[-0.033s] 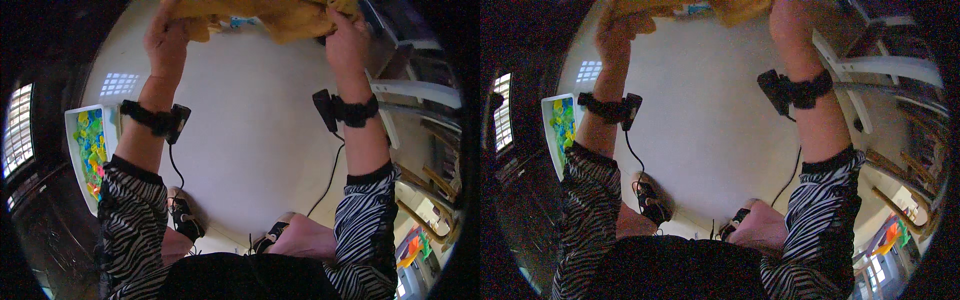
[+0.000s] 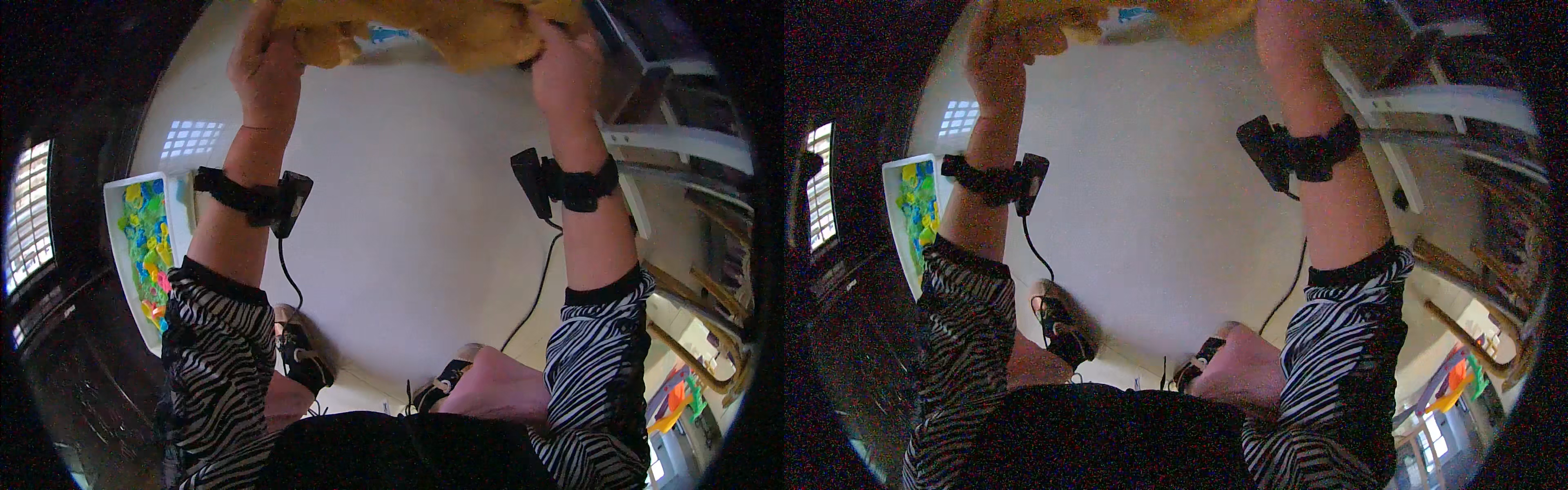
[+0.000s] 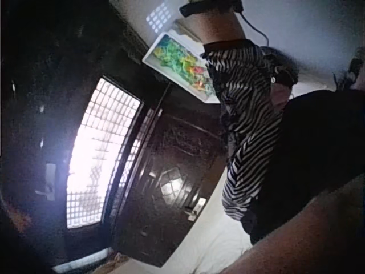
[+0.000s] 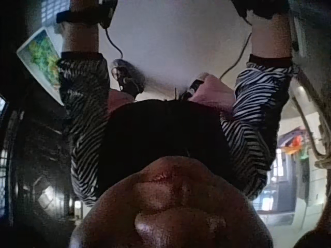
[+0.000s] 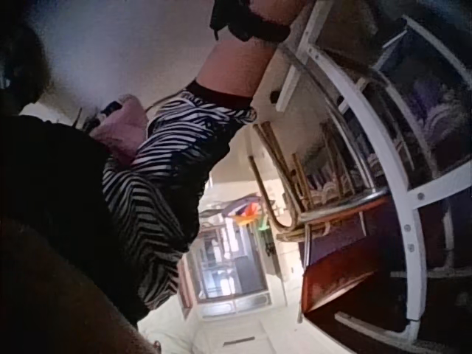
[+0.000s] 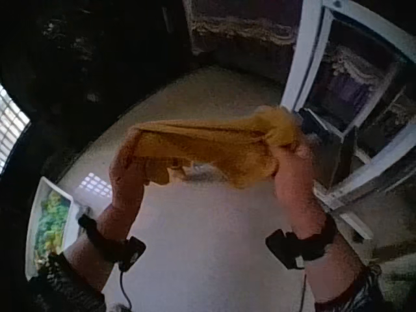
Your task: The person wipes a tiled floor with a yellow cloth, then picks up a white plastic bin filled with green kinetic sand and colorful toys, places it aside, and continues wiping the floor. The person also picks up small green debris from the floor by hand.
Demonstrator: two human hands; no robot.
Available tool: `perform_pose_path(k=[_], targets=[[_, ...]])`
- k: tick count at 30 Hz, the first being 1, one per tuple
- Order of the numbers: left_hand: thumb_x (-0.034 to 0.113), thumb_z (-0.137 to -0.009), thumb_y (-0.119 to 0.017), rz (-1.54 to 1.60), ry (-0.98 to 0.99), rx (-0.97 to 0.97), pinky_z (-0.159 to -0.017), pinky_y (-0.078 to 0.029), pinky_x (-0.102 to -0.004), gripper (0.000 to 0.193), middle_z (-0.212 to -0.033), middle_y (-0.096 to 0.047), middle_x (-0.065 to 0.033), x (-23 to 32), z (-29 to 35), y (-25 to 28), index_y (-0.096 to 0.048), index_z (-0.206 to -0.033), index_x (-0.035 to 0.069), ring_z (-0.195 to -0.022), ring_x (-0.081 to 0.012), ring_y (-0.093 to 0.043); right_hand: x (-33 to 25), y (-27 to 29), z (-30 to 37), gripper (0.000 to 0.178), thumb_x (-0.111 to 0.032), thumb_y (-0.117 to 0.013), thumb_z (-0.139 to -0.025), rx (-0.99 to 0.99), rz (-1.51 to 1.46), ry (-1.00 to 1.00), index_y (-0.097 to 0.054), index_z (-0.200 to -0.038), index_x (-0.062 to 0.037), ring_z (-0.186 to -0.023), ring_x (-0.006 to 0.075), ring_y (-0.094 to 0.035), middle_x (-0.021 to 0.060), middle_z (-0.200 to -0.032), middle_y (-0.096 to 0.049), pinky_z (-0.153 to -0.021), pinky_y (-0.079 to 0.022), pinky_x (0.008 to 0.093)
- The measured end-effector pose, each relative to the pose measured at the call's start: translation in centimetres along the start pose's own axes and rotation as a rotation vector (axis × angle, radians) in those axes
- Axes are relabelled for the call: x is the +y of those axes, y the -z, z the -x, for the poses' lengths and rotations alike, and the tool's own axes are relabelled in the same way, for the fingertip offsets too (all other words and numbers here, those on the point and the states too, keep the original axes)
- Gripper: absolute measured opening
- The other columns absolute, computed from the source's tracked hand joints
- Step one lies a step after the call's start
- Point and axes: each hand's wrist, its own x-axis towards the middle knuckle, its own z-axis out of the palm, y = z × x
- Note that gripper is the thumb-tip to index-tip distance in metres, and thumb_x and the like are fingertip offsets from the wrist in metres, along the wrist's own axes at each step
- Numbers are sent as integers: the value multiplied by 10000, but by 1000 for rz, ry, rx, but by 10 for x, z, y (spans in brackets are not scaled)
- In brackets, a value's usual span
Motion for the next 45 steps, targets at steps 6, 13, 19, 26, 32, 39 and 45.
perform_pose_path(k=[6, 13, 19, 26, 32, 39, 45], targets=[[116, -803, -536, -73, 165, 114, -471, -425, -218, 356, -1002, -591, -88, 26, -23, -14, -524, -1147, 27, -700, -142, -562, -31, 13, -1, 217, -113, -575, -820, 65, 45, -224, -533, -1011, -18, -588, 157, -503, 49, -717, -531, -505, -404, 315], [46, -820, -462, -267, 3, 28, -645, -459, -246, 361, -1085, -563, -109, 70, 9, -47, -518, -1175, 6, -868, -178, -574, -80, 10, 33, 339, -182, -606, -827, -60, -114, -293, -525, -1133, -60, -671, 153, -559, 76, -813, -573, -571, -445, 224], [54, -801, -472, 21, 122, 7, -950, -405, -386, 395, -1193, -520, -149, 90, 121, -69, -479, -1189, -20, -1098, -256, -505, -132, 109, 116, 370, -95, -547, -817, -416, 783, -32, -532, -1185, -57, -1107, 194, -508, 68, -1184, -555, -934, -412, 356], [17, -751, -554, -385, 477, -610, -935, -397, -399, 488, -1280, -434, -170, 40, 258, -101, -475, -1230, 75, -1155, -305, -450, -98, 206, 254, 518, -134, -632, -787, 93, 662, -677, -428, -1243, 3, -1106, 234, -490, 131, -1225, -493, -954, -386, 340], [139, -718, -632, -852, -18, -810, -989, -209, -629, 550, -1395, -261, -211, 29, 307, -118, -470, -1243, 173, -1292, -422, -238, -56, 199, 337, 638, -239, -595, -834, -38, 1269, -412, -276, -1319, 25, -1268, 395, -280, 264, -1357, -281, -1044, -273, 424], [268, -727, -644, -895, -377, -1103, -982, -229, -635, 576, -1407, -261, -137, -3, 271, -170, -447, -1267, 238, -1289, -381, -251, -28, 192, 310, 465, -99, -520, -865, -352, 1155, -375, -360, -1293, -12, -1218, 378, -374, 207, -1365, -313, -1016, -320, 416], [255, -833, -478, -957, -407, -1392, -1001, -213, -635, 477, -1433, -245, -112, -17, 225, -211, -416, -1306, 265, -1308, -361, -241, -31, 221, 303, 455, 10, -462, -849, 111, 755, -401, -390, -1289, -81, -1115, 255, -493, 103, -1330, -377, -928, -401, 352]])
